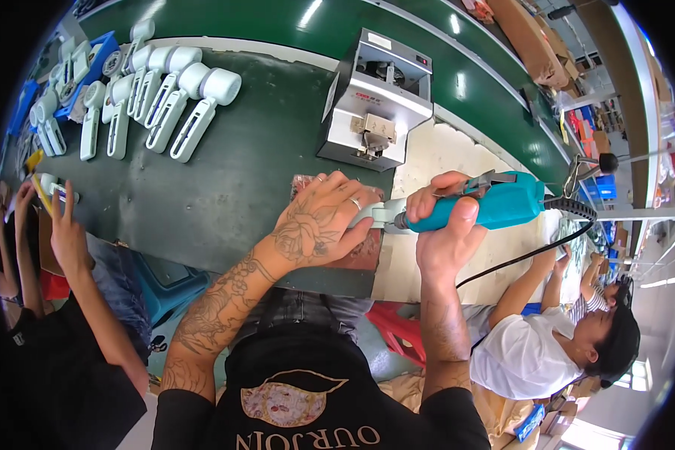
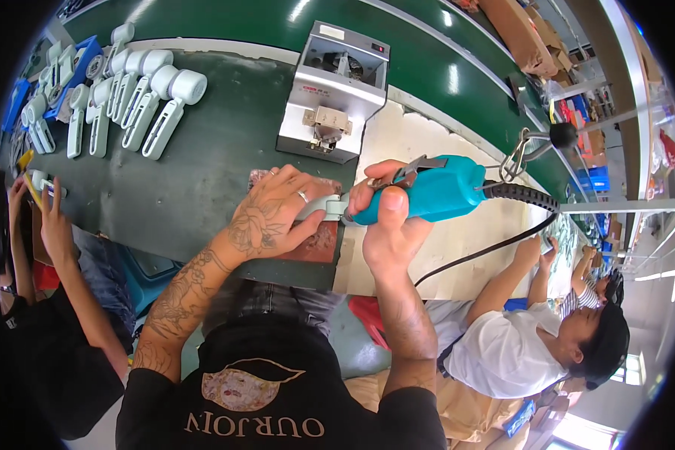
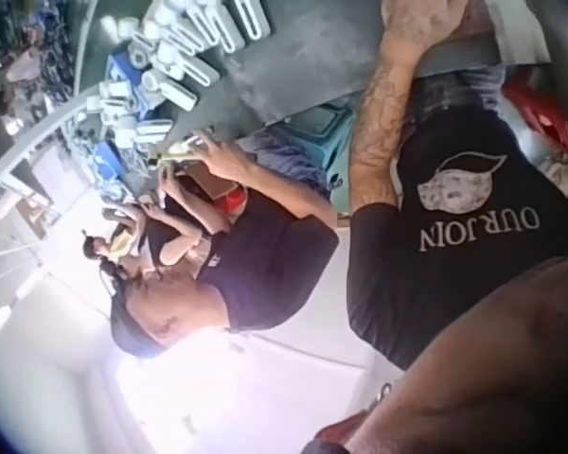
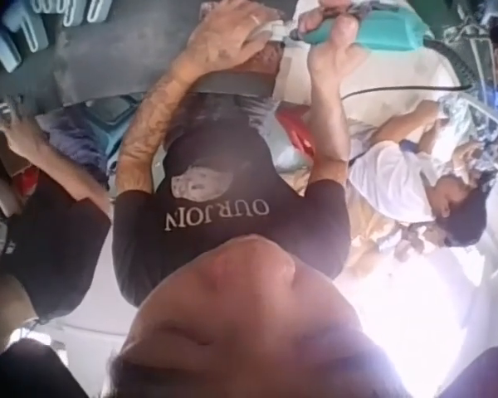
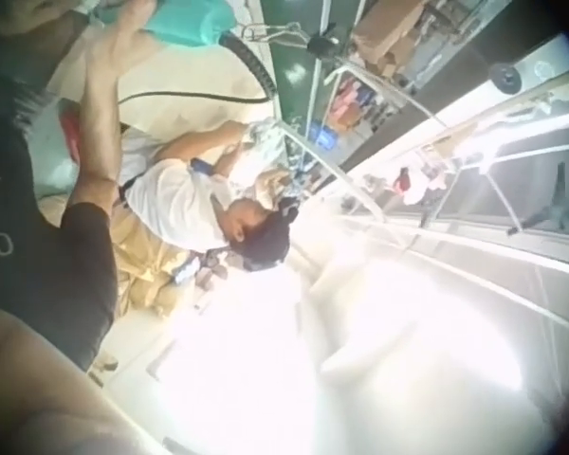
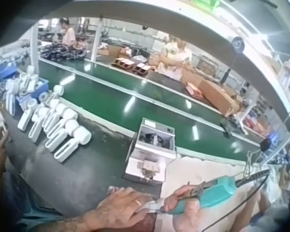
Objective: Assembling plastic housing components using an electric screwdriver on a factory production line.
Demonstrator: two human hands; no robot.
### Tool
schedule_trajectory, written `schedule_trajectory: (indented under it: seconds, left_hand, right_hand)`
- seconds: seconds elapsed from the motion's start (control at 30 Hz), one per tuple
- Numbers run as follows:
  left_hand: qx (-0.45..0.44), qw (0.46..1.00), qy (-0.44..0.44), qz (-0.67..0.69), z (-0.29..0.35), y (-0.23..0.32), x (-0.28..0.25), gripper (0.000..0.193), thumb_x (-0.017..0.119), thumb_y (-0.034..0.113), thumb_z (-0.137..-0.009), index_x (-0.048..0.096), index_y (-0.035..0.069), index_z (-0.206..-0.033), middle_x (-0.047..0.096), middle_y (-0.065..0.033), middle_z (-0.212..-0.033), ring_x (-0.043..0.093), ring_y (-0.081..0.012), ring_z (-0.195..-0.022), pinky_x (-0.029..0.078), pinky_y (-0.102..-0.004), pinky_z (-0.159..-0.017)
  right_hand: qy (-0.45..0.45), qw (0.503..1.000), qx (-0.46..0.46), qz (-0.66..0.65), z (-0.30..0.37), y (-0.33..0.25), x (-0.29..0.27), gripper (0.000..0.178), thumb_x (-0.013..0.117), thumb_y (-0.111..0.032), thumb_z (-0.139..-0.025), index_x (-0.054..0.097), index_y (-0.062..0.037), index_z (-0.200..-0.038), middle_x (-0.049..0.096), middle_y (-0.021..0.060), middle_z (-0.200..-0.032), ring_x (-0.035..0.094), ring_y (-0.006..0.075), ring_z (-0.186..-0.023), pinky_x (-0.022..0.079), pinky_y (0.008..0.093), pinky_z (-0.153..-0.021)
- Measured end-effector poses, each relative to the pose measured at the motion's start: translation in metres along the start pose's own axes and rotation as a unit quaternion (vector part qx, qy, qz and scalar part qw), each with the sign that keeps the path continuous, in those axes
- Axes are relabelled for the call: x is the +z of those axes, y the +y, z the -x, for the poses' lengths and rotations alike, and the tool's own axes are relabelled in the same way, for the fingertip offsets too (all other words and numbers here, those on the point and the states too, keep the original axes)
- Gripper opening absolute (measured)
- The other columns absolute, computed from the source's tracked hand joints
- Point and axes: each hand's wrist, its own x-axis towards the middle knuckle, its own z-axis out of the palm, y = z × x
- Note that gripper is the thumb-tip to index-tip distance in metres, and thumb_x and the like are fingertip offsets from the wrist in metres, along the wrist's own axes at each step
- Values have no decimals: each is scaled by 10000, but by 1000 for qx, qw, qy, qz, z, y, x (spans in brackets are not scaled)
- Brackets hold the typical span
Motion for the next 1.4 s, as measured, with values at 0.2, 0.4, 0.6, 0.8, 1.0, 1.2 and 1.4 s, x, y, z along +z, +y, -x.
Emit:
schedule_trajectory:
  seconds: [0.2, 0.4, 0.6, 0.8, 1.0, 1.2, 1.4]
  left_hand:
    - [9, 1000, 12, -16, 2, 1, 0, 398, 588, 262, -925, 601, 104, -1290, 628, -83, -1164, 554, -299, -1087, 431, -489, -1019]
    - [16, 999, 2, -38, 1, 1, 2, 386, 588, 259, -933, 600, 102, -1285, 611, -80, -1180, 546, -294, -1101, 431, -490, -1011]
    - [8, 999, -9, -32, -4, 5, -3, 355, 591, 257, -940, 602, 93, -1254, 593, -65, -1210, 542, -288, -1114, 433, -490, -1003]
    - [19, 999, 14, -39, 0, 5, 2, 348, 646, 269, -913, 627, 66, -1195, 597, -60, -1226, 547, -285, -1112, 444, -476, -986]
    - [111, 991, 27, -67, 24, 16, 7, 378, 728, 212, -839, 632, 84, -1181, 639, -54, -1134, 586, -257, -1025, 475, -393, -871]
    - [49, 994, 51, -78, 40, 26, 8, 406, 749, 192, -817, 630, 93, -1192, 660, -55, -1104, 592, -242, -987, 477, -381, -836]
    - [-35, 976, 214, -31, 60, -7, -38, 354, 818, 75, -763, 680, 56, -1088, 708, -100, -1015, 632, -306, -886, 504, -401, -785]
  right_hand:
    - [2, 1000, 16, 25, 8, 7, 2, 662, 632, -600, -934, 531, 43, -1053, 526, 77, -680, 520, 184, -590, 430, 334, -572]
    - [-6, 1000, 21, 22, 10, 16, 1, 569, 646, -540, -948, 511, 12, -983, 519, 75, -679, 517, 181, -590, 440, 339, -563]
    - [-37, 999, -2, -9, 6, 21, 1, 506, 656, -491, -957, 489, -14, -934, 506, 74, -676, 505, 175, -581, 444, 338, -558]
    - [-15, 1000, 2, 22, 14, 19, 1, 532, 637, -520, -961, 508, -4, -972, 527, 79, -690, 517, 187, -588, 453, 338, -569]
    - [68, 995, -23, -72, 32, -13, -13, 687, 550, -713, -914, 539, -36, -1031, 486, 23, -674, 460, 154, -552, 394, 310, -532]
    - [97, 987, -113, -55, 37, -32, -23, 700, 469, -760, -917, 487, -70, -1027, 444, 19, -651, 421, 144, -527, 373, 306, -507]
    - [118, 985, -99, -77, 63, -34, -47, 646, 520, -700, -937, 502, -57, -991, 433, 3, -638, 391, 119, -503, 325, 278, -481]
